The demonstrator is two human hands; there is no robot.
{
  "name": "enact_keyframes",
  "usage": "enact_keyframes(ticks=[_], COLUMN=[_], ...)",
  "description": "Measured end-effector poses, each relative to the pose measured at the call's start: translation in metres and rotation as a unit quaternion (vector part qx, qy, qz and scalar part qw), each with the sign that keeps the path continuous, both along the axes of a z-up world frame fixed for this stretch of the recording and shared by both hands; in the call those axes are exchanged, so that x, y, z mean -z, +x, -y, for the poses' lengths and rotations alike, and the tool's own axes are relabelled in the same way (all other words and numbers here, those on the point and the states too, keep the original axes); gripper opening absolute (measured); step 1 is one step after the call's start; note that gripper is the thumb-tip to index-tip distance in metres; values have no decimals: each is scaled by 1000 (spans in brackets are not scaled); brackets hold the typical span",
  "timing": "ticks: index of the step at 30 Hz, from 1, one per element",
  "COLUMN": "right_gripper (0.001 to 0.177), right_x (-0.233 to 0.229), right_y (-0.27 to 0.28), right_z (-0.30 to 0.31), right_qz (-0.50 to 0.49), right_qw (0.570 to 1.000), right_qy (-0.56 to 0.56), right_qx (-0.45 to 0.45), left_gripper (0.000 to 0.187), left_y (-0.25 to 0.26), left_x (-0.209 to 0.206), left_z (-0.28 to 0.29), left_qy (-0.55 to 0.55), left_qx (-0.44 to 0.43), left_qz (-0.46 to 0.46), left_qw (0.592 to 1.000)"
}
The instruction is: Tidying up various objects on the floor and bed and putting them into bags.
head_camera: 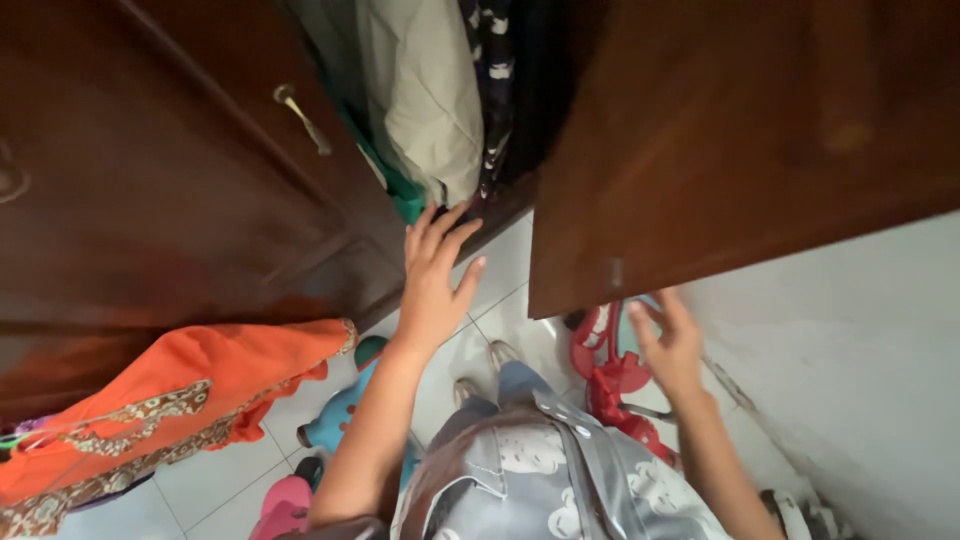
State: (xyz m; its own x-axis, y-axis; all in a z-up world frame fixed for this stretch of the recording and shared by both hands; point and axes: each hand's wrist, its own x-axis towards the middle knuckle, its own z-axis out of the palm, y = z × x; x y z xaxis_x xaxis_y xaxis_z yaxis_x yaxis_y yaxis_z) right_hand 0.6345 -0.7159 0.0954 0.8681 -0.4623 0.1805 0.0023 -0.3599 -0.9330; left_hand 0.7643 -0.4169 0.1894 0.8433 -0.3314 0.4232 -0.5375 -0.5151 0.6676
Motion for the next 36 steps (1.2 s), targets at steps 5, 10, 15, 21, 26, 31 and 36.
enact_keyframes(ticks=[5, 10, 15, 21, 26, 31, 36], right_gripper=[31, 23, 23, 27, 29, 24, 21], right_x=[28, 14, -3, 9, 2, 8, 3], right_y=[43, 92, 139, 205, 252, 290, 306], right_z=[-21, -50, -82, -127, -165, -191, -204], right_qz=[96, 54, 129, 152, 104, 106, 94], right_qw=[981, 977, 932, 922, 931, 936, 940], right_qy=[-151, -165, -238, -225, -221, -214, -218], right_qx=[-69, -121, -243, -277, -271, -260, -247], left_gripper=[42, 42, 72, 107, 115, 123, 91], left_y=[-14, -24, -4, 60, 108, 141, 175], left_x=[-48, -86, -109, -121, -105, -111, -96], left_z=[1, 4, -2, -15, -39, -57, -59], left_qy=[-84, -89, 33, 241, 357, 443, 442], left_qx=[47, 70, -17, -199, -288, -325, -365], left_qz=[23, 94, 244, 313, 370, 361, 395], left_qw=[995, 989, 969, 897, 808, 754, 718])
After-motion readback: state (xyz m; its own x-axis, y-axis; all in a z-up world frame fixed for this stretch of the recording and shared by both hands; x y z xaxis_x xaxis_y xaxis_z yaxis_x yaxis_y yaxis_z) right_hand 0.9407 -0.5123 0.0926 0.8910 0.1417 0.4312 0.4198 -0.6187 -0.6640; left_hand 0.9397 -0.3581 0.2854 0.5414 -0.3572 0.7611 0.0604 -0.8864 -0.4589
